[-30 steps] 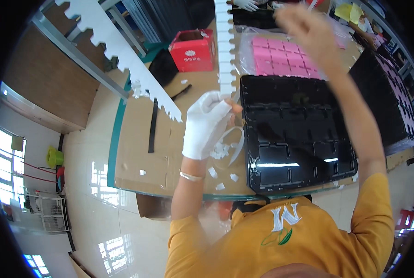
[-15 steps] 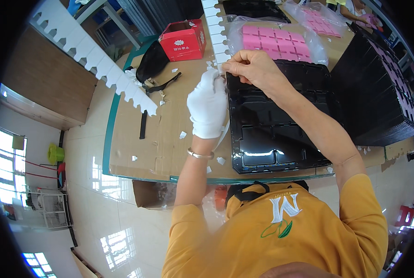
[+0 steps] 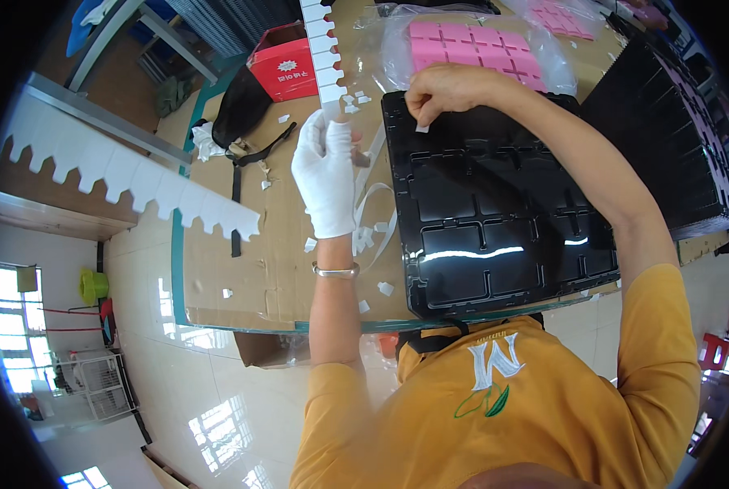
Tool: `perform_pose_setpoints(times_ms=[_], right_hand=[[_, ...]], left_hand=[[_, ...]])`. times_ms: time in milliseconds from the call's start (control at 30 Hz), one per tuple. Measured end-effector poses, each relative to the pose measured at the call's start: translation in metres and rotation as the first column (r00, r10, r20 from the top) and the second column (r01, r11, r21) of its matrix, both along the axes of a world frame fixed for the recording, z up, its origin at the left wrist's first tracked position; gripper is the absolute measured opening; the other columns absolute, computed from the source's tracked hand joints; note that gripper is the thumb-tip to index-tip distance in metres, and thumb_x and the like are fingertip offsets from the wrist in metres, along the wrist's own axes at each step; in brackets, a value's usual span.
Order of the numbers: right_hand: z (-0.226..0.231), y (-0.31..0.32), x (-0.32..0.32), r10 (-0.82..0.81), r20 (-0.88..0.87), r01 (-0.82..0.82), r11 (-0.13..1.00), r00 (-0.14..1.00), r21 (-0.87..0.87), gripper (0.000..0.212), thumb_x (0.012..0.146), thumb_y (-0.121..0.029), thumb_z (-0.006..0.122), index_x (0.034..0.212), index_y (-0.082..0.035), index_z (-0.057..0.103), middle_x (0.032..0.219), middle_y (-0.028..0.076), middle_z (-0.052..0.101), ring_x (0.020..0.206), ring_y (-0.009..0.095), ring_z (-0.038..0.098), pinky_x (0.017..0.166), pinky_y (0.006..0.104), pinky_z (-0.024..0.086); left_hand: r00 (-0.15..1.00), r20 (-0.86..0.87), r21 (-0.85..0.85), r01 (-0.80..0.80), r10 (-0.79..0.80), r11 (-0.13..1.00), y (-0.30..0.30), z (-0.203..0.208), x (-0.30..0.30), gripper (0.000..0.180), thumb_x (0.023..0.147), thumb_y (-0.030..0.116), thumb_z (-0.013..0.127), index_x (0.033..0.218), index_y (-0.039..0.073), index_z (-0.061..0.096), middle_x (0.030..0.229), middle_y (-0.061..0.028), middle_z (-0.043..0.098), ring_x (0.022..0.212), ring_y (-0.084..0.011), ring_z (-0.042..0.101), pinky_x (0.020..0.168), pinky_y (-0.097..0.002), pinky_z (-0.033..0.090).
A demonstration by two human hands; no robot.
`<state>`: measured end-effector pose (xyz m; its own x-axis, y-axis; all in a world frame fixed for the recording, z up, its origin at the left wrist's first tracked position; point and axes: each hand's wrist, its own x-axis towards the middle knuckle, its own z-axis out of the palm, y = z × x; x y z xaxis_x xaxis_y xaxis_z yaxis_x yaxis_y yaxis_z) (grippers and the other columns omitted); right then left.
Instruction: The person places small white adhesive pieces onto a black plastic tray, then inserts a pink grid insert into the tray. The process is repeated with another tray. The person works at a table with stacks of trays and inserts nearby.
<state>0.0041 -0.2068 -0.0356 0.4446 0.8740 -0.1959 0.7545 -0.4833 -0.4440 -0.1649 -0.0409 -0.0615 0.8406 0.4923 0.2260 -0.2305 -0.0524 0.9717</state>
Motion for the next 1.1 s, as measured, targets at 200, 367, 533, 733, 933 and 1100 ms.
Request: perform_pose_setpoints(times_ms=[200,367,533,733,933,1100], right_hand=[[-0.011,0.024,-0.007,-0.064,0.194,0.098,0.981,0.979,-0.170,0.020,0.071,-0.017,0.078,0.079,-0.004,0.065,0.076,0.008,0.064,0.076,0.025,0.063,0.066,0.0410,0.046],[-0.020,0.014,-0.007,-0.239,0.219,0.232,0.971,0.946,0.055,0.021,0.076,-0.018,0.075,0.090,-0.005,0.067,0.077,0.009,0.065,0.071,0.023,0.063,0.063,0.0389,0.046],[0.004,0.023,-0.056,-0.290,-0.431,0.494,0.710,0.854,0.502,0.028,0.089,-0.029,0.068,0.098,-0.003,0.069,0.075,0.003,0.063,0.062,0.010,0.057,0.054,0.0273,0.043],[0.028,0.043,-0.084,-0.312,-0.482,0.557,0.635,0.819,0.535,0.024,0.087,-0.026,0.072,0.084,-0.002,0.067,0.069,0.003,0.060,0.056,0.008,0.051,0.049,0.0247,0.038],[0.042,0.029,-0.094,-0.250,-0.595,0.584,0.661,0.764,0.472,0.022,0.087,-0.026,0.071,0.079,-0.006,0.065,0.065,-0.003,0.057,0.050,0.002,0.047,0.043,0.0182,0.033],[0.057,-0.036,-0.129,0.093,-0.439,-0.047,0.992,0.894,0.115,0.016,0.083,-0.020,0.071,0.079,-0.005,0.067,0.069,-0.003,0.056,0.053,0.004,0.046,0.047,0.0213,0.034]], left_hand=[[1.000,0.012,-0.108,-0.015,0.016,0.994,-0.002,-0.013,0.010,0.021,0.097,0.013,0.058,0.110,-0.002,0.063,0.073,-0.0027,0.062,0.060,-0.0074,0.055,0.051,-0.0223,0.045],[0.999,-0.029,-0.200,0.024,-0.030,0.980,-0.007,-0.014,0.008,0.024,0.096,0.011,0.057,0.114,-0.003,0.063,0.072,-0.0031,0.065,0.056,-0.0043,0.052,0.052,-0.0196,0.042],[0.999,-0.041,-0.157,0.022,-0.029,0.987,-0.012,-0.008,0.005,0.024,0.095,0.009,0.056,0.113,-0.005,0.063,0.072,-0.0041,0.066,0.059,-0.0058,0.055,0.055,-0.0200,0.044],[0.986,0.082,0.192,-0.160,0.146,0.968,-0.015,-0.013,0.001,0.017,0.096,0.011,0.057,0.107,0.001,0.066,0.072,-0.0042,0.065,0.058,-0.0087,0.059,0.053,-0.0224,0.046],[0.904,0.276,0.629,-0.427,0.326,0.650,-0.009,-0.017,0.006,0.014,0.093,0.008,0.058,0.103,0.004,0.066,0.077,-0.0096,0.068,0.064,-0.0161,0.068,0.060,-0.0320,0.052],[0.957,0.273,0.299,-0.181,0.097,0.937,0.006,-0.016,0.011,0.017,0.092,0.008,0.055,0.099,-0.002,0.066,0.077,-0.0042,0.067,0.060,-0.0061,0.057,0.053,-0.0239,0.047]])
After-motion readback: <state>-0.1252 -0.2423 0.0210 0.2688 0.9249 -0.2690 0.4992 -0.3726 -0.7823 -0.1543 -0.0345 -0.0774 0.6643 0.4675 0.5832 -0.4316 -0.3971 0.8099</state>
